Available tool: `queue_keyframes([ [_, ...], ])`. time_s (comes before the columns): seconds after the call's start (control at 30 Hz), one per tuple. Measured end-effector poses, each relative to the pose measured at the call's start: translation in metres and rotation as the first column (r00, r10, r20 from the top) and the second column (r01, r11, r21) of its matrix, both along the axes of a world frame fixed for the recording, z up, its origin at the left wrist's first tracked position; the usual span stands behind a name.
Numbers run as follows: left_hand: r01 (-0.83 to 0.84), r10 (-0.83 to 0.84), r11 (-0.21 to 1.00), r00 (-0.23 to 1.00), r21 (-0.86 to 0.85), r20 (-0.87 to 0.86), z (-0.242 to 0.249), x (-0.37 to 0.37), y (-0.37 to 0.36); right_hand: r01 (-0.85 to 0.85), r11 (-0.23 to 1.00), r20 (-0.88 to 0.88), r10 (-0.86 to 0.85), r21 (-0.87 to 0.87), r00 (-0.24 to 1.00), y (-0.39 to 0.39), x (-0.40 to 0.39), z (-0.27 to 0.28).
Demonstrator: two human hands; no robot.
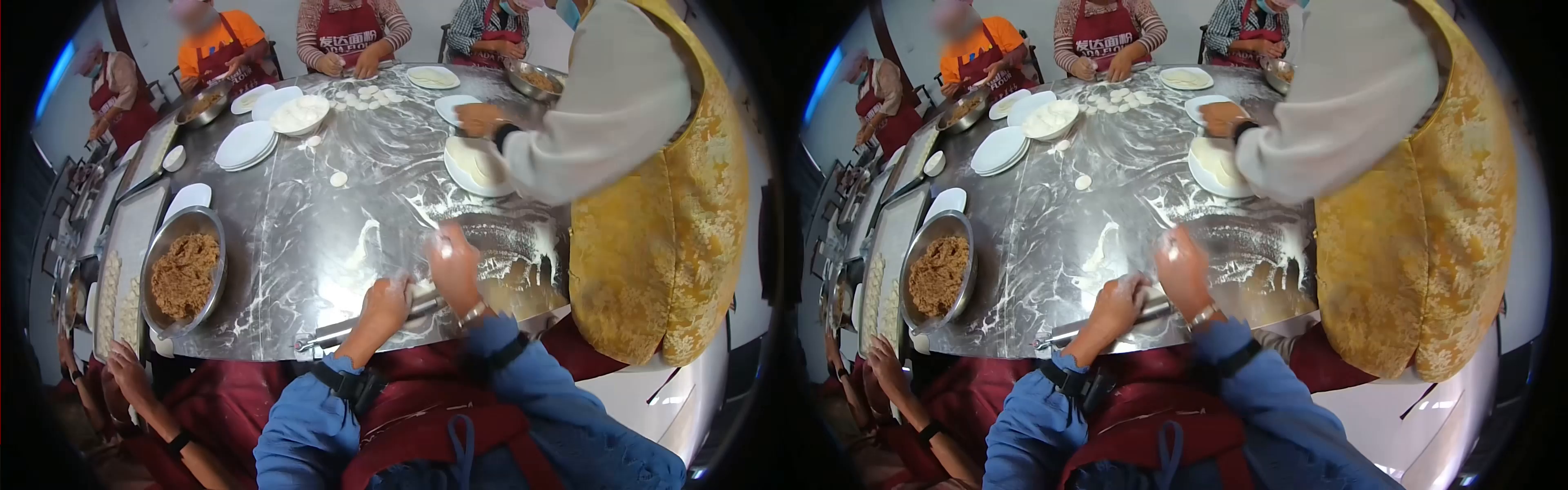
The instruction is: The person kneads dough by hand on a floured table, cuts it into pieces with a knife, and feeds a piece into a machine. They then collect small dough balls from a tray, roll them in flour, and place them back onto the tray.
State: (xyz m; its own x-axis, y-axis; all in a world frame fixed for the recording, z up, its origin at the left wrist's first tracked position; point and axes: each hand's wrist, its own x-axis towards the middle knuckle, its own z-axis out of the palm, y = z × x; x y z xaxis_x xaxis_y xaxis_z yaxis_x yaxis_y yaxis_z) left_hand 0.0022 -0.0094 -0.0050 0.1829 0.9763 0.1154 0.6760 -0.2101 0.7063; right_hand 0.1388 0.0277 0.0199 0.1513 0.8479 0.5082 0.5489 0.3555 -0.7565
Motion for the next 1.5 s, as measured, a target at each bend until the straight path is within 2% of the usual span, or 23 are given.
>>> queue_keyframes([
  [0.1, 0.087, -0.09, 0.996, 0.992, -0.032, -0.086, -0.005, -0.011, -0.003, 0.02, 0.998, -0.042, -0.023, -0.066, 0.999, -0.044, 0.014, -0.003],
  [0.2, 0.117, -0.119, 0.992, 0.992, -0.054, -0.035, 0.005, -0.021, -0.008, 0.057, 0.998, -0.078, -0.059, -0.034, 0.995, -0.058, 0.023, -0.007],
  [0.27, 0.097, -0.098, 0.989, 0.995, -0.115, -0.001, 0.008, -0.019, -0.012, 0.017, 0.99, -0.096, -0.031, -0.141, 0.995, -0.048, 0.019, -0.013],
  [0.43, 0.043, -0.042, 0.998, 0.999, -0.044, 0.022, 0.001, -0.009, -0.007, 0.019, 0.998, -0.076, -0.023, -0.051, 0.997, -0.023, 0.009, -0.001],
  [0.5, 0.102, -0.117, 0.981, 0.99, -0.165, -0.081, 0.014, -0.012, -0.008, 0.047, 0.996, 0.035, -0.045, -0.072, 0.998, -0.04, 0.016, -0.006],
  [0.53, 0.113, -0.122, 0.978, 0.992, -0.174, -0.044, 0.013, -0.014, -0.007, 0.05, 0.997, 0.03, -0.048, -0.064, 0.998, -0.049, 0.018, -0.006],
  [0.6, 0.116, -0.114, 0.978, 0.993, -0.172, 0.02, 0.012, -0.019, -0.001, -0.049, 0.996, -0.191, 0.035, -0.071, 0.981, -0.065, 0.02, -0.007],
  [0.7, 0.072, -0.075, 0.981, 0.997, -0.181, -0.009, 0.02, -0.012, 0.012, -0.106, 0.993, -0.201, 0.095, -0.043, 0.975, -0.069, 0.026, -0.009],
  [0.77, 0.081, -0.076, 0.992, 0.996, -0.098, 0.054, 0.025, -0.008, 0.02, -0.107, 0.994, -0.205, 0.102, -0.012, 0.973, -0.065, 0.025, -0.01],
  [0.8, 0.079, -0.071, 0.987, 0.996, -0.138, 0.062, 0.033, -0.004, 0.022, -0.09, 0.995, -0.176, 0.082, -0.04, 0.981, -0.065, 0.025, -0.006],
  [0.9, 0.104, -0.097, 0.99, 0.992, -0.091, 0.079, 0.019, -0.002, 0.028, -0.093, 0.994, -0.165, 0.084, -0.051, 0.983, -0.061, 0.026, -0.001],
  [0.97, 0.096, -0.093, 0.989, 0.995, -0.109, 0.038, 0.019, -0.001, 0.026, -0.123, 0.992, -0.187, 0.113, -0.04, 0.976, -0.061, 0.026, 0.0],
  [1.03, 0.151, -0.139, 0.982, 0.984, -0.116, 0.111, 0.024, -0.004, 0.021, -0.094, 0.993, -0.186, 0.08, -0.066, 0.979, -0.062, 0.026, -0.002],
  [1.07, 0.142, -0.125, 0.965, 0.988, -0.222, 0.089, 0.029, -0.01, 0.018, -0.118, 0.991, -0.197, 0.102, -0.069, 0.975, -0.062, 0.026, -0.004],
  [1.1, 0.119, -0.103, 0.966, 0.991, -0.227, 0.08, 0.034, -0.017, 0.017, -0.111, 0.992, -0.182, 0.099, -0.058, 0.978, -0.062, 0.027, -0.007],
  [1.2, 0.113, -0.017, 0.957, 0.941, -0.266, 0.337, 0.054, -0.05, 0.014, -0.08, 0.995, -0.177, 0.068, -0.057, 0.982, -0.059, 0.024, -0.01],
  [1.27, 0.041, 0.052, 0.972, 0.924, -0.233, 0.38, 0.061, -0.086, 0.022, -0.093, 0.995, -0.184, 0.084, -0.04, 0.979, -0.059, 0.024, -0.006],
  [1.3, -0.003, 0.14, 0.964, 0.858, -0.267, 0.494, 0.077, -0.097, 0.022, -0.095, 0.995, -0.184, 0.089, -0.023, 0.979, -0.059, 0.025, -0.004],
  [1.37, -0.118, 0.232, 0.966, 0.795, -0.231, 0.561, 0.074, -0.135, 0.036, -0.097, 0.995, -0.189, 0.099, 0.015, 0.977, -0.056, 0.024, -0.004],
  [1.4, -0.217, 0.259, 0.966, 0.846, -0.143, 0.466, 0.068, -0.155, 0.043, -0.094, 0.996, -0.178, 0.094, 0.005, 0.979, -0.056, 0.024, -0.003],
  [1.43, -0.435, 0.416, 0.898, 0.891, 0.075, 0.182, 0.06, -0.168, 0.047, -0.093, 0.996, -0.166, 0.091, -0.008, 0.982, -0.057, 0.024, -0.002],
  [1.47, -0.435, 0.502, 0.809, 0.862, 0.395, -0.078, 0.049, -0.177, 0.046, -0.096, 0.995, -0.164, 0.093, -0.009, 0.982, -0.057, 0.024, -0.003],
  [1.5, -0.305, 0.618, 0.675, 0.731, 0.672, -0.289, 0.048, -0.178, 0.045, -0.103, 0.995, -0.164, 0.102, 0.001, 0.981, -0.055, 0.024, -0.005],
])
